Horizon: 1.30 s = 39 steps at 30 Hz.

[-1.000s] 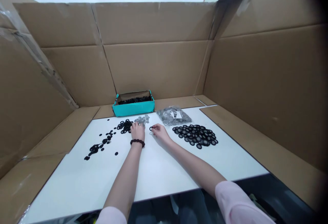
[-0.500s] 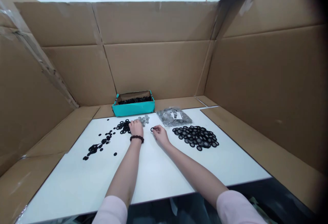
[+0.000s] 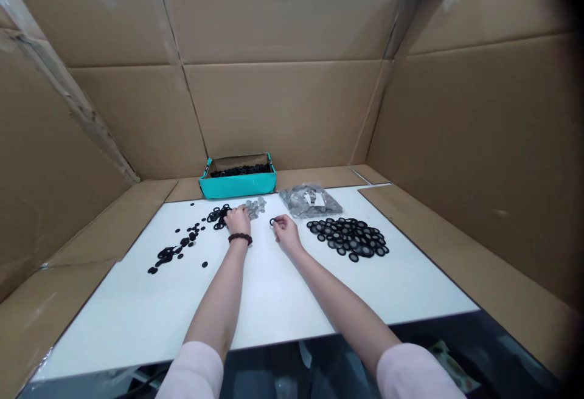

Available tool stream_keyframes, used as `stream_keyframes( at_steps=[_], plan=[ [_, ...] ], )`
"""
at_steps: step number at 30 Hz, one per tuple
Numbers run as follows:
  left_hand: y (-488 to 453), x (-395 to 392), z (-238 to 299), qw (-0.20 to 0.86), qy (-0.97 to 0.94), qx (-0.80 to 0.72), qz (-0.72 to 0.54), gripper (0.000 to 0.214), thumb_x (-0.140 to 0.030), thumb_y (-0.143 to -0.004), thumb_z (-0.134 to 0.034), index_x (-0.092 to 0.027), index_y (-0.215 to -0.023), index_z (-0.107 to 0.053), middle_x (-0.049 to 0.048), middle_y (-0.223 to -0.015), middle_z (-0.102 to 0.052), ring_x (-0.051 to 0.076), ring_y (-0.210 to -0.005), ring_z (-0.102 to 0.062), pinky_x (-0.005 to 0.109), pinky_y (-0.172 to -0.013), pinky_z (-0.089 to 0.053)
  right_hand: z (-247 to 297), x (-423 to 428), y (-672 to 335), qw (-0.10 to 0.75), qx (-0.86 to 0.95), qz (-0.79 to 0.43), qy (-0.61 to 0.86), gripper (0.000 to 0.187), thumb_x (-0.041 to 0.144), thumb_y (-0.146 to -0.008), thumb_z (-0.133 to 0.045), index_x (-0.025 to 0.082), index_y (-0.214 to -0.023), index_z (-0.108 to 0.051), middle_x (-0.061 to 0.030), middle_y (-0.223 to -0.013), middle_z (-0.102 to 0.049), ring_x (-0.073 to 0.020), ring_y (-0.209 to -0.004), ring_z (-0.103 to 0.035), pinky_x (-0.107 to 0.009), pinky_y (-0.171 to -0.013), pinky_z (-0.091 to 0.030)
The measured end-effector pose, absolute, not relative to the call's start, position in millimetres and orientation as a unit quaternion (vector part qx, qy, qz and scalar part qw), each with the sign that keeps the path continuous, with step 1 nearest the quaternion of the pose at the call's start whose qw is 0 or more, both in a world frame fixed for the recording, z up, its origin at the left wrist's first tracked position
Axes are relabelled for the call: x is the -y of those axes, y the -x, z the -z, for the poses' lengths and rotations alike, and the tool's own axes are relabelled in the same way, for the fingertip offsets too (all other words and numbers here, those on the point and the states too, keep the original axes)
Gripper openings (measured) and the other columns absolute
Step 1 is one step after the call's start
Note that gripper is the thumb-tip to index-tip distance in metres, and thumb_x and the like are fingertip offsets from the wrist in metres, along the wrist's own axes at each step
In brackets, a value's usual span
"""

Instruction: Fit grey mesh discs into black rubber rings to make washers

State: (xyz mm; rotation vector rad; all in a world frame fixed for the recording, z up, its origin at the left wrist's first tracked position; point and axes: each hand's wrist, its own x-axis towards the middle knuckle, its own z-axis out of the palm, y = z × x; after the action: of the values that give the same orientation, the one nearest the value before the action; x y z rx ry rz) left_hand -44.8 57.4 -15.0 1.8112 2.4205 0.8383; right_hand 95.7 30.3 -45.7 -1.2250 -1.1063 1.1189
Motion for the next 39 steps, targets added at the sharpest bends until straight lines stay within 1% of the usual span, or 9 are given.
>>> stream_keyframes(
  at_steps=[5,8,10,12,16,21,28,32,39],
  plan=[
    [45,-56,8,-0.015,-0.549,-0.778,-0.306,0.038,-0.013,-0.091,-0.035,-0.011,-0.108,-0.069,0.0189,-0.108,-0.066,0.03,-0.106,-0.056,0.041,-0.087,-0.041,52,-34,-95,0.551,0.464,-0.467,0.513,0.015,0.028,-0.07,-0.056,0.02,-0.078,-0.046,0.0066,-0.057,-0.049,-0.0069,-0.037,-0.042,-0.019,-0.03,-0.033],
    [38,-48,-1,-0.005,-0.549,-0.761,-0.346,0.037,-0.007,-0.088,-0.036,-0.01,-0.108,-0.067,0.0172,-0.108,-0.067,0.029,-0.107,-0.056,0.04,-0.09,-0.041,52,-34,-96,0.559,0.451,-0.472,0.511,0.021,0.033,-0.071,-0.057,0.022,-0.079,-0.041,0.0073,-0.058,-0.05,-0.0076,-0.039,-0.044,-0.018,-0.03,-0.033],
    [30,-39,-7,0.018,-0.563,-0.735,-0.378,0.033,-0.008,-0.087,-0.038,-0.011,-0.102,-0.067,0.0156,-0.103,-0.068,0.027,-0.104,-0.059,0.039,-0.091,-0.042,51,-34,-97,0.555,0.453,-0.479,0.508,0.023,0.034,-0.072,-0.056,0.023,-0.079,-0.038,0.0082,-0.057,-0.05,-0.0078,-0.038,-0.044,-0.018,-0.03,-0.033],
    [22,-30,-9,0.069,-0.583,-0.699,-0.408,0.026,-0.008,-0.086,-0.042,-0.013,-0.094,-0.067,0.013,-0.098,-0.07,0.024,-0.098,-0.062,0.038,-0.09,-0.044,48,-33,-98,0.546,0.472,-0.48,0.499,0.021,0.034,-0.073,-0.055,0.023,-0.079,-0.038,0.0089,-0.053,-0.049,-0.0079,-0.036,-0.043,-0.018,-0.03,-0.032],
    [12,-12,-2,0.229,-0.565,-0.645,-0.459,0.015,-0.01,-0.081,-0.049,-0.016,-0.085,-0.062,0.007,-0.082,-0.071,0.017,-0.078,-0.066,0.031,-0.078,-0.05,43,-32,-101,0.512,0.507,-0.496,0.485,0.02,0.035,-0.073,-0.058,0.02,-0.073,-0.046,0.0069,-0.048,-0.051,-0.0074,-0.033,-0.042,-0.019,-0.031,-0.032],
    [15,-4,7,0.291,-0.547,-0.63,-0.469,0.009,-0.011,-0.077,-0.051,-0.017,-0.079,-0.057,0.0033,-0.073,-0.067,0.016,-0.07,-0.064,0.029,-0.072,-0.05,39,-33,-105,0.46,0.507,-0.574,0.45,0.027,0.038,-0.069,-0.068,0.015,-0.067,-0.054,-0.0003,-0.051,-0.061,-0.0094,-0.037,-0.054,-0.018,-0.035,-0.038],
    [15,-2,4,0.317,-0.549,-0.609,-0.476,0.005,-0.016,-0.077,-0.051,-0.019,-0.079,-0.054,0.0,-0.062,-0.064,0.016,-0.062,-0.063,0.028,-0.066,-0.048,32,-32,-107,0.442,0.498,-0.614,0.424,0.035,0.044,-0.071,-0.071,0.015,-0.062,-0.054,-0.0019,-0.049,-0.062,-0.0104,-0.037,-0.057,-0.017,-0.034,-0.04],
    [13,-1,6,0.31,-0.563,-0.613,-0.459,0.004,-0.016,-0.077,-0.052,-0.018,-0.08,-0.055,-0.0005,-0.059,-0.063,0.016,-0.06,-0.062,0.027,-0.064,-0.046,33,-30,-108,0.447,0.506,-0.612,0.411,0.04,0.05,-0.067,-0.073,0.015,-0.062,-0.054,-0.0018,-0.051,-0.063,-0.0106,-0.037,-0.056,-0.018,-0.035,-0.04],
    [17,-3,8,0.245,-0.614,-0.63,-0.407,0.008,-0.012,-0.079,-0.049,-0.019,-0.078,-0.052,-0.0004,-0.063,-0.062,0.016,-0.064,-0.062,0.027,-0.067,-0.045,34,-26,-107,0.441,0.521,-0.602,0.414,0.036,0.039,-0.06,-0.079,0.016,-0.065,-0.052,0.0009,-0.049,-0.062,-0.0087,-0.038,-0.054,-0.017,-0.038,-0.038]
  ],
)
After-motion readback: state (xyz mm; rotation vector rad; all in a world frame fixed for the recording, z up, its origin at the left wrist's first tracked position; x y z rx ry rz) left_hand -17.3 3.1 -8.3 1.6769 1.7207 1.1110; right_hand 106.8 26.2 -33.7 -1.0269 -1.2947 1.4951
